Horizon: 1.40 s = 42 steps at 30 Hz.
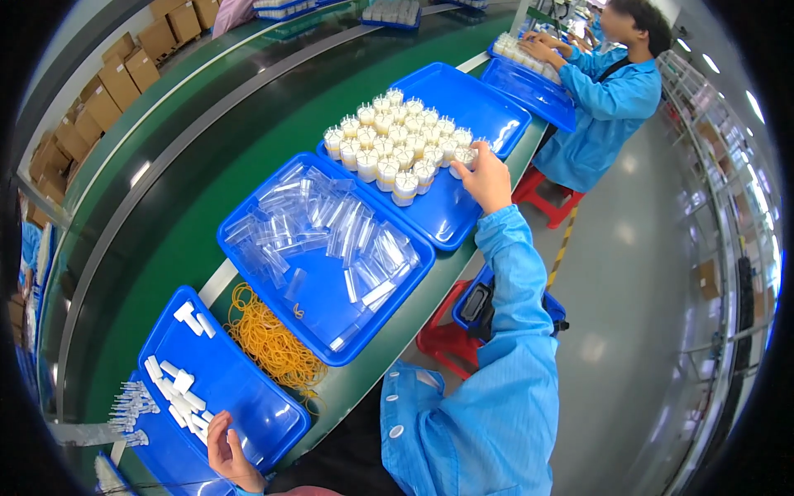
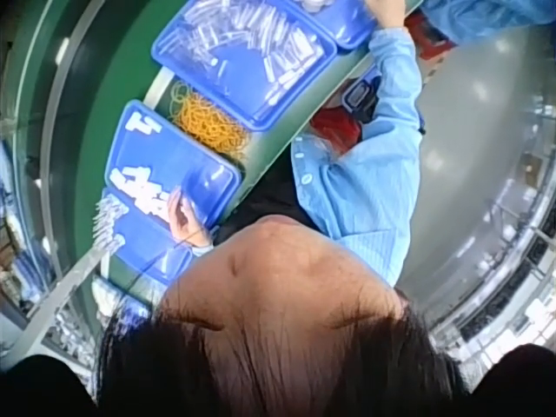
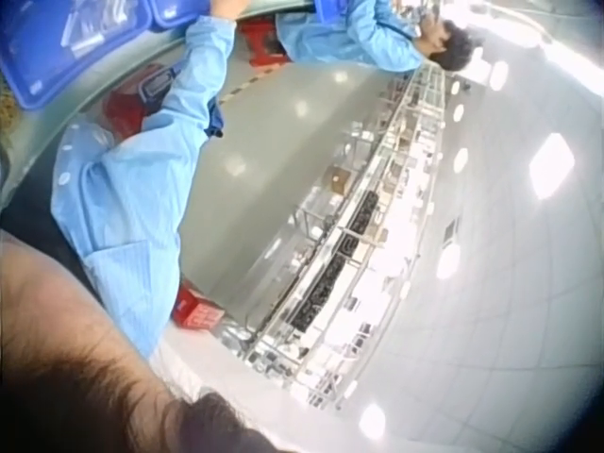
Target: The person assembles components at a workstation by fitting white sleeves onto the prongs of a base, sliding clear plastic caps over them, securing the bundle with a rubber band, and placing the finished unit onto a tray.
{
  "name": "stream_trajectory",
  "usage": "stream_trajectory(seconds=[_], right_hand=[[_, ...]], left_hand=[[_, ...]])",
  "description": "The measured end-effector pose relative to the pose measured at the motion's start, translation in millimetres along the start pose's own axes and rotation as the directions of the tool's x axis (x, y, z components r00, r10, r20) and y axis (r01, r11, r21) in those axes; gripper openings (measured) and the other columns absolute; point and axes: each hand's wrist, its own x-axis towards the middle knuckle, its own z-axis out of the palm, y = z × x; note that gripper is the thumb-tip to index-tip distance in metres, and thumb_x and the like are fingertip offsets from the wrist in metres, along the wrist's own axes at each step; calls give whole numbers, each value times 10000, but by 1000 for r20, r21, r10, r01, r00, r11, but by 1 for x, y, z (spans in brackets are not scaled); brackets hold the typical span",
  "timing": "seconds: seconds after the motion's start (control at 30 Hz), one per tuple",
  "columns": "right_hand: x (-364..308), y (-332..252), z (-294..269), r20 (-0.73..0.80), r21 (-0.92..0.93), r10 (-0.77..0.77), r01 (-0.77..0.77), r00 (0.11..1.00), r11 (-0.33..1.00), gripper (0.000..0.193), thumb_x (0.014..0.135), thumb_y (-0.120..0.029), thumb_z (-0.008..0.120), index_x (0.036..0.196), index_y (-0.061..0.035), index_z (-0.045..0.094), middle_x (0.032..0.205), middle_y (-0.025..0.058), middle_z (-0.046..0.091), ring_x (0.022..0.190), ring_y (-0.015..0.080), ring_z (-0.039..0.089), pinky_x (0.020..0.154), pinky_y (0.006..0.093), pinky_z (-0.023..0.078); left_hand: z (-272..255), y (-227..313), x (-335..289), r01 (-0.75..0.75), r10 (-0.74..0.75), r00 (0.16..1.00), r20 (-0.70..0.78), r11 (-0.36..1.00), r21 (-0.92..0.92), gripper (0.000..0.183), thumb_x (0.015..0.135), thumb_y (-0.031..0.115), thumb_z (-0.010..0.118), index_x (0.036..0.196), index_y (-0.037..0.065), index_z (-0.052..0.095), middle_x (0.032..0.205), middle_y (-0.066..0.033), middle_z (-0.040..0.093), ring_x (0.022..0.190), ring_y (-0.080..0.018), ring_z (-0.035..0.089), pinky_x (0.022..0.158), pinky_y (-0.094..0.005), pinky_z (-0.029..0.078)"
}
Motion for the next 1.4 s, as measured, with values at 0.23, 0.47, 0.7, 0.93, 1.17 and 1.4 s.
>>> stream_trajectory(seconds=[0.23,0.47,0.7,0.93,1.17,1.4], right_hand=[[-15,2,5,-57,68,68,-64,996,996,461,701,-151,716,1077,-47,472,742,100,595,717,299,608,626,383,471],[-19,13,17,-128,127,28,-12,991,992,470,697,-133,716,1072,-35,451,782,109,596,716,308,607,639,382,476],[-34,-4,14,-91,160,-51,65,995,985,442,706,-189,731,1021,-15,474,856,126,606,667,277,596,645,356,482],[-38,-23,42,223,370,-4,-81,975,926,213,761,-197,692,747,-17,578,668,83,599,614,169,576,584,294,470],[-40,-37,36,214,287,-61,-3,975,958,190,754,-168,681,744,-23,557,719,105,605,681,226,591,625,327,473],[-43,-33,30,184,363,0,-68,983,929,296,749,-202,699,930,-15,558,761,89,604,702,206,586,651,316,477]], left_hand=[[-2,-1,-2,-39,39,999,-21,999,-3,202,841,-49,524,1038,-53,568,1075,-166,582,1012,-249,547,920,-340,409],[-5,-11,-9,-33,31,995,-91,999,-22,190,840,4,541,1023,-40,570,1071,-170,584,1014,-269,547,921,-358,405],[-14,-7,-13,-34,39,984,-175,999,36,163,865,63,525,987,-28,583,1048,-160,590,987,-240,556,900,-331,417],[-23,-9,-21,-45,51,979,-199,998,36,162,864,31,500,989,-27,586,1053,-156,591,989,-238,557,896,-328,420],[-26,-5,-27,-19,24,973,-228,1000,24,159,864,34,508,989,-25,587,1055,-157,591,997,-237,557,904,-327,414],[-29,-4,-26,21,-6,965,-261,998,57,157,869,52,512,985,-11,597,1057,-145,598,999,-234,559,910,-326,411]])
